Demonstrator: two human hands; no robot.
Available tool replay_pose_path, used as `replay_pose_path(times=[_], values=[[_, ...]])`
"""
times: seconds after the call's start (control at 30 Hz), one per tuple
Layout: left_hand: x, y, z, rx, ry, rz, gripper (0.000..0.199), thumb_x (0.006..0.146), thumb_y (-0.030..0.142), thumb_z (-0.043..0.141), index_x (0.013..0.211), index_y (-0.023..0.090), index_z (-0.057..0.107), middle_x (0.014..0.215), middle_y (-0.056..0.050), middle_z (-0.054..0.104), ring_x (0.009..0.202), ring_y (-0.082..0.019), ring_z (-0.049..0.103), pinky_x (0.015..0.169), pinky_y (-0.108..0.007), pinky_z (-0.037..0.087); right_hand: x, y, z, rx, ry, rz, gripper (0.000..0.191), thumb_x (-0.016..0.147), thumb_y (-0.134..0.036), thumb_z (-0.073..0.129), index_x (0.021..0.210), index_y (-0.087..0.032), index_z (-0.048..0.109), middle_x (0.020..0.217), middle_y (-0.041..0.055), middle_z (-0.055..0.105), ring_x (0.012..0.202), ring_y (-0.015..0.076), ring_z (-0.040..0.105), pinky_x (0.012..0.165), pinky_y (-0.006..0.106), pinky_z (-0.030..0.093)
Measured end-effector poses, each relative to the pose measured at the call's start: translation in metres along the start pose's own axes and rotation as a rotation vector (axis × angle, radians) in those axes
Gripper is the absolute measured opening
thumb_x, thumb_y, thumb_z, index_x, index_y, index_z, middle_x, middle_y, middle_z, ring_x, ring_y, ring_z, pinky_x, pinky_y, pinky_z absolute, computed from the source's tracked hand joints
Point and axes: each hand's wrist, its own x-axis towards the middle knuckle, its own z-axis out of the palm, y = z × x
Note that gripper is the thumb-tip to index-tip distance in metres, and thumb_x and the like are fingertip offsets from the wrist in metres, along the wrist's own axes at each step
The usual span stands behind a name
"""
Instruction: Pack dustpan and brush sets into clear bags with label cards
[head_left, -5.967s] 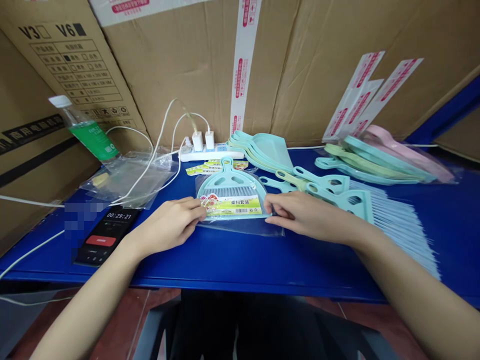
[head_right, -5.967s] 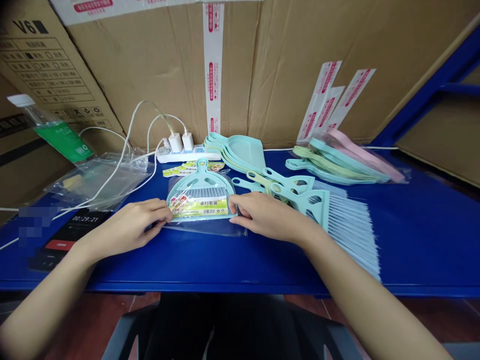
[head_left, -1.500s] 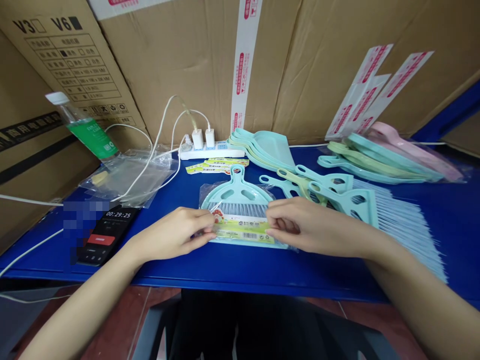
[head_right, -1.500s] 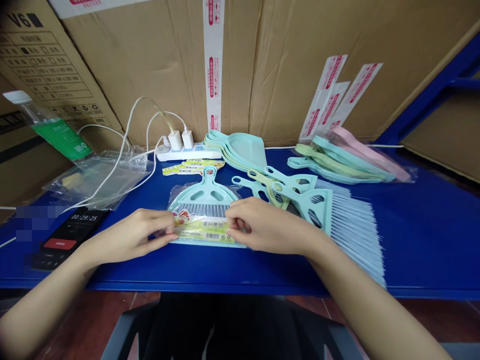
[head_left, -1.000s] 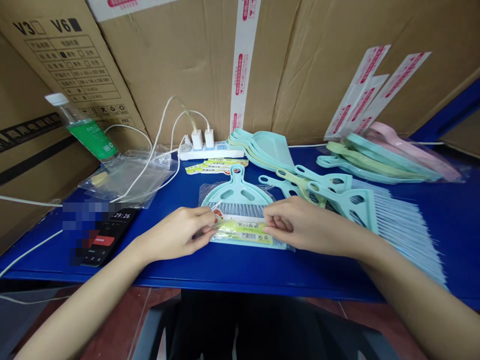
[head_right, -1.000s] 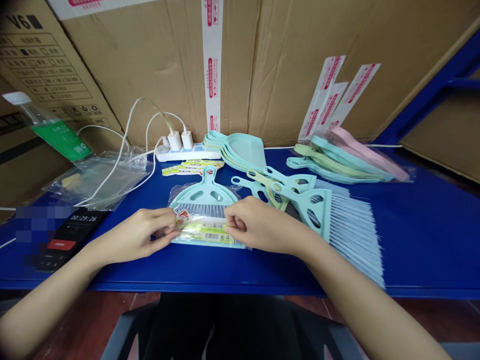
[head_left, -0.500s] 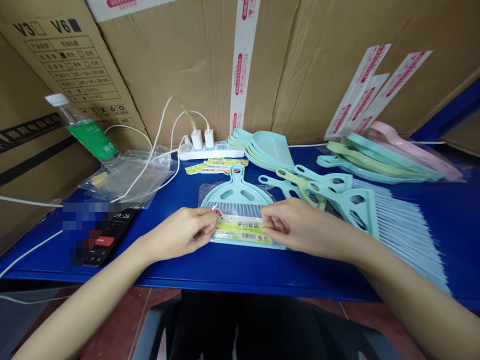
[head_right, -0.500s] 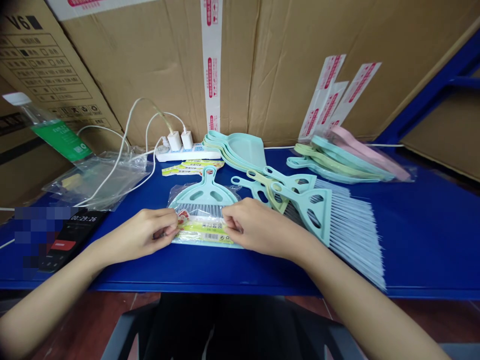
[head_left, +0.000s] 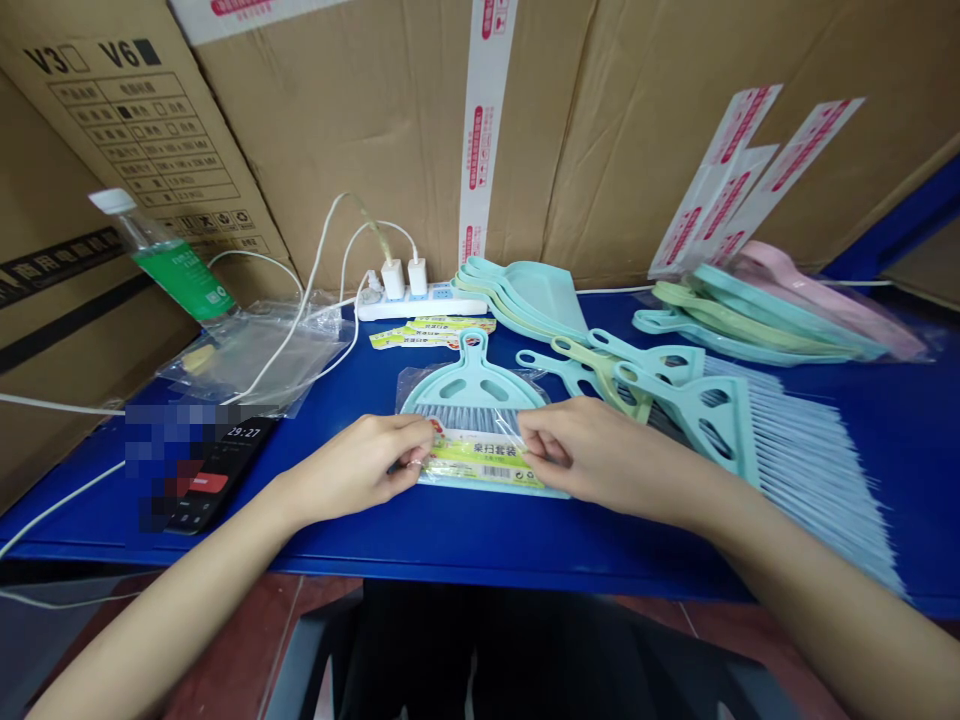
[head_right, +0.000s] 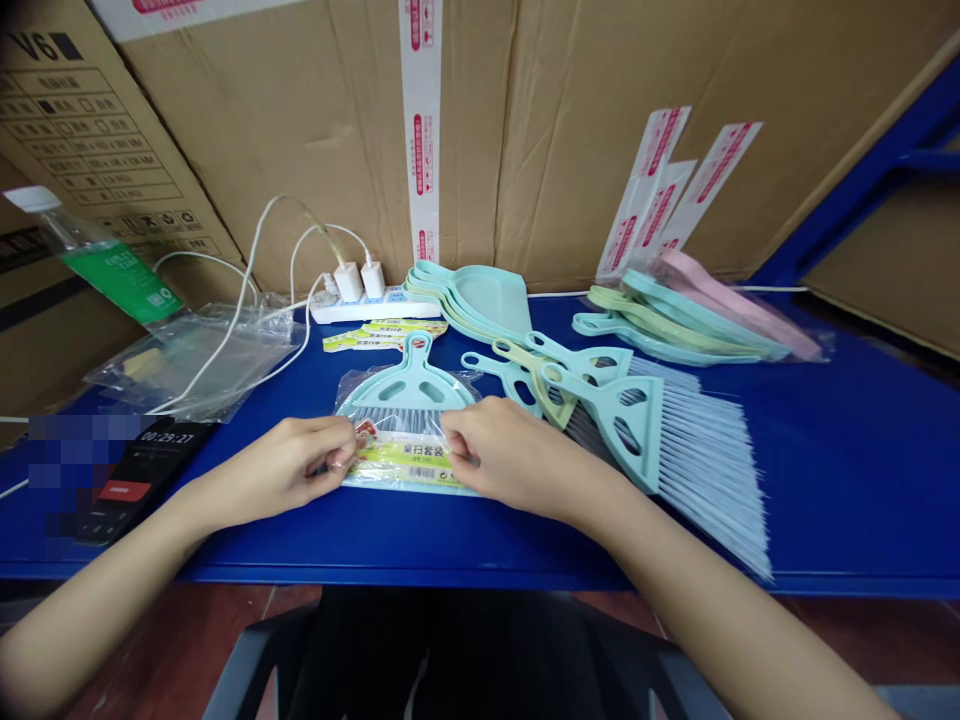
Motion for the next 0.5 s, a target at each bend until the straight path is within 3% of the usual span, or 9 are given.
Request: replay_pose_path(times=[0.2,0.5], values=[[-0.0009,-0.0027,0.0013,0.005,0.021,0.022,0.019,0.083,0.006,0.041,0.073,0.022,0.036,0.07,0.005,0.045,0.057,-0.009,0.043,0.057,-0.02,0.033,0.0007,-0.0019,-0.0003,-0.032,-0.023,0.031,0.027,0.077,-0.008,0.048,0.063,-0.024,0.031,0.052,-0.0065,0.038,0.05,0.0112,0.037,0.054,0.026,0.026],[-0.0016,-0.0026,0.0,0.052,0.031,0.003,0.019,0.083,0.003,0.038,0.079,0.022,0.04,0.079,0.003,0.046,0.064,-0.01,0.049,0.059,-0.021,0.038,0.0011,-0.0019,0.001,-0.109,-0.051,0.102,0.018,0.08,-0.008,0.046,0.087,-0.023,0.04,0.053,-0.0087,0.039,0.051,0.0152,0.043,0.054,0.028,0.026]])
